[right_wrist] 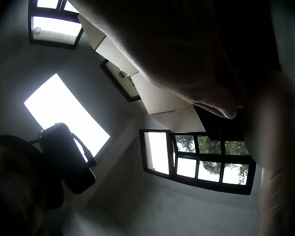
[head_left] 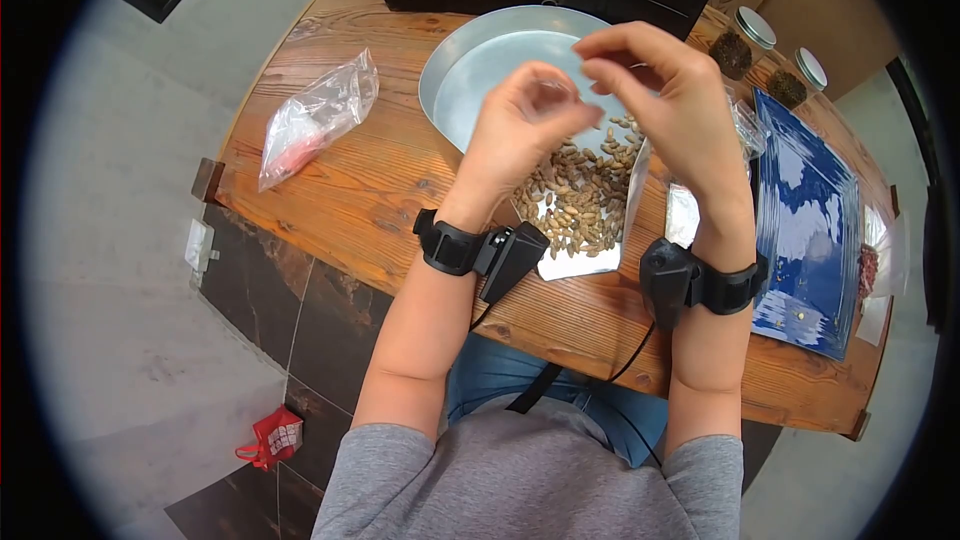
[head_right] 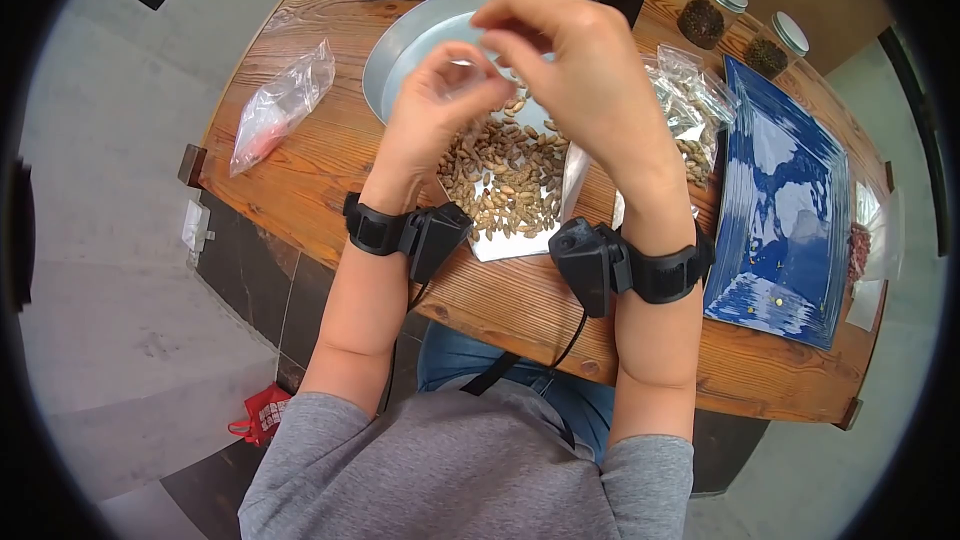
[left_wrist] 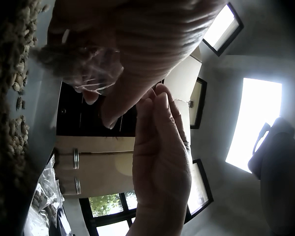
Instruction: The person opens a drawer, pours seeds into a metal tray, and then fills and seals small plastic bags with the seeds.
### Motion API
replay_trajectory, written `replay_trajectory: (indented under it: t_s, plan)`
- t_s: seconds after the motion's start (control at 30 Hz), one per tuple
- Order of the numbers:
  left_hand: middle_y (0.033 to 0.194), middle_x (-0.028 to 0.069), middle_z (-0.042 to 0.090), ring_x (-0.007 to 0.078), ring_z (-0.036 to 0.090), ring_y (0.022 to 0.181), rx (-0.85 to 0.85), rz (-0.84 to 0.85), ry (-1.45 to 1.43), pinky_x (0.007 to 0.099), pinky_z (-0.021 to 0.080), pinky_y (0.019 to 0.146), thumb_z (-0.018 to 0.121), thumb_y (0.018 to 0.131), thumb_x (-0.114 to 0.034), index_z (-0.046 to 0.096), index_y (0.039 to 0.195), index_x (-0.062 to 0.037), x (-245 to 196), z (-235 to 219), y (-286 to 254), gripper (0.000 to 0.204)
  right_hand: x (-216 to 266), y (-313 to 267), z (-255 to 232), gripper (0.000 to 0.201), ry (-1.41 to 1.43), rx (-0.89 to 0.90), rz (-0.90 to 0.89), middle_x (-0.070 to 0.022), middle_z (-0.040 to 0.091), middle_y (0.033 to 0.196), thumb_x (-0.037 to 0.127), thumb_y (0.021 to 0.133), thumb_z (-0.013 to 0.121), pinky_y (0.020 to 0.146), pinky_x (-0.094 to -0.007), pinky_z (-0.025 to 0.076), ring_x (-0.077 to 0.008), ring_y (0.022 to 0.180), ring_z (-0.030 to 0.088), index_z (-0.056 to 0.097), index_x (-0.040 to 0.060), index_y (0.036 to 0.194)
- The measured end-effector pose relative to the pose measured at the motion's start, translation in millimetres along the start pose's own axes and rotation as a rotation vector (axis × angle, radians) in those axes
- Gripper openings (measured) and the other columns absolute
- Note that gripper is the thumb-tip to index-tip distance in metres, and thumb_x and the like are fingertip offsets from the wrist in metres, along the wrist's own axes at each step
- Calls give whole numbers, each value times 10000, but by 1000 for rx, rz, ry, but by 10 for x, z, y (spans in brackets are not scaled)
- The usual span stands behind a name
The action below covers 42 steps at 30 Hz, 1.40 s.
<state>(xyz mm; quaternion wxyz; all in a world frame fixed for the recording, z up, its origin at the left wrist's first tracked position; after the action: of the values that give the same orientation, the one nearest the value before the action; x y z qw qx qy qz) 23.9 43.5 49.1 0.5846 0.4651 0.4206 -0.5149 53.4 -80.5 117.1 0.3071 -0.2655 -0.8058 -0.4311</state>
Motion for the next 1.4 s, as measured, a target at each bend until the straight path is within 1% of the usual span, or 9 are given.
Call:
replay_trajectory:
  t_s: [0.1, 0.23, 0.57, 0.77, 0.83, 1.0, 1.23, 1.3, 1.4]
  plan:
    - [856, 35, 577, 114, 555, 797, -169, 238, -211, 235, 438, 679, 662, 750, -57, 522, 913, -84, -37, -174, 24, 217, -180, -9, -32, 192, -32, -38, 148, -119, 628, 817, 46, 728, 612, 658, -281, 492, -224, 729, 623, 617, -8, 913]
    - [825, 34, 556, 136, 549, 759, -207, 337, -313, 283, 449, 706, 652, 786, -132, 504, 982, -76, -133, -210, 6, 252, -407, -250, 401, 471, -319, 545, 205, -115, 546, 1040, 66, 642, 683, 813, -349, 442, -276, 937, 528, 553, 68, 1095]
    - [779, 24, 519, 104, 516, 708, -102, 317, -405, 304, 468, 710, 578, 772, -489, 440, 1105, -54, -106, -202, 25, 566, -474, -282, 665, 248, -370, 592, 174, -125, 557, 914, 12, 649, 644, 774, -363, 433, -311, 859, 547, 597, 22, 892]
    - [764, 7, 536, 83, 518, 717, -89, 275, -160, 233, 439, 681, 657, 786, -292, 481, 1063, -49, -100, -139, 27, 408, -457, -147, 419, 105, -309, 439, 111, -144, 600, 776, 29, 699, 604, 650, -351, 458, -299, 694, 588, 606, -22, 790]
    - [788, 8, 549, 72, 526, 734, -39, 99, -30, 209, 445, 671, 692, 743, -104, 529, 993, -30, -42, -74, 20, 307, -394, -87, 236, 103, -260, 294, 135, -181, 599, 793, 35, 707, 580, 666, -380, 457, -344, 746, 576, 616, -17, 789]
    - [846, 6, 590, 82, 557, 833, 76, -66, 222, 220, 450, 755, 702, 710, -42, 558, 921, -60, 78, -22, 14, 257, -216, -27, -8, 135, -224, 70, 89, -151, 585, 760, 62, 705, 595, 618, -342, 455, -275, 687, 582, 622, -13, 813]
    - [895, 36, 599, 119, 569, 850, 133, -58, 38, 237, 474, 741, 662, 688, 8, 556, 1024, -7, 61, 68, -15, 353, -23, -53, 133, 155, -207, 222, 22, -79, 599, 790, 13, 704, 608, 655, -274, 471, -174, 715, 593, 614, -15, 856]
    - [963, 56, 594, 126, 566, 897, 167, -56, 58, 249, 480, 777, 631, 700, 35, 516, 1096, 14, 44, 81, -23, 413, -11, -65, 146, 120, -181, 201, 5, -153, 583, 784, 38, 698, 577, 646, -335, 465, -289, 711, 586, 604, -22, 798]
    - [979, 63, 589, 127, 564, 901, 160, -93, 108, 255, 481, 782, 617, 706, 48, 507, 1103, 14, 74, 70, -19, 413, 18, -60, 135, 122, -113, 157, 2, -156, 588, 788, 34, 702, 576, 638, -336, 467, -297, 709, 587, 597, -24, 807]
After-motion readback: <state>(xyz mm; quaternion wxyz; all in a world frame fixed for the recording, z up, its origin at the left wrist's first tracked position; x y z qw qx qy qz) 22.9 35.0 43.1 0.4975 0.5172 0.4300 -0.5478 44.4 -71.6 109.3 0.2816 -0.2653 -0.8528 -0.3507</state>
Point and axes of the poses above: each hand's wrist, its own y-axis towards the middle knuckle, its own z-axis out of the palm, x = y × z, the point moved 4 cm from there along y, towards the middle knuckle
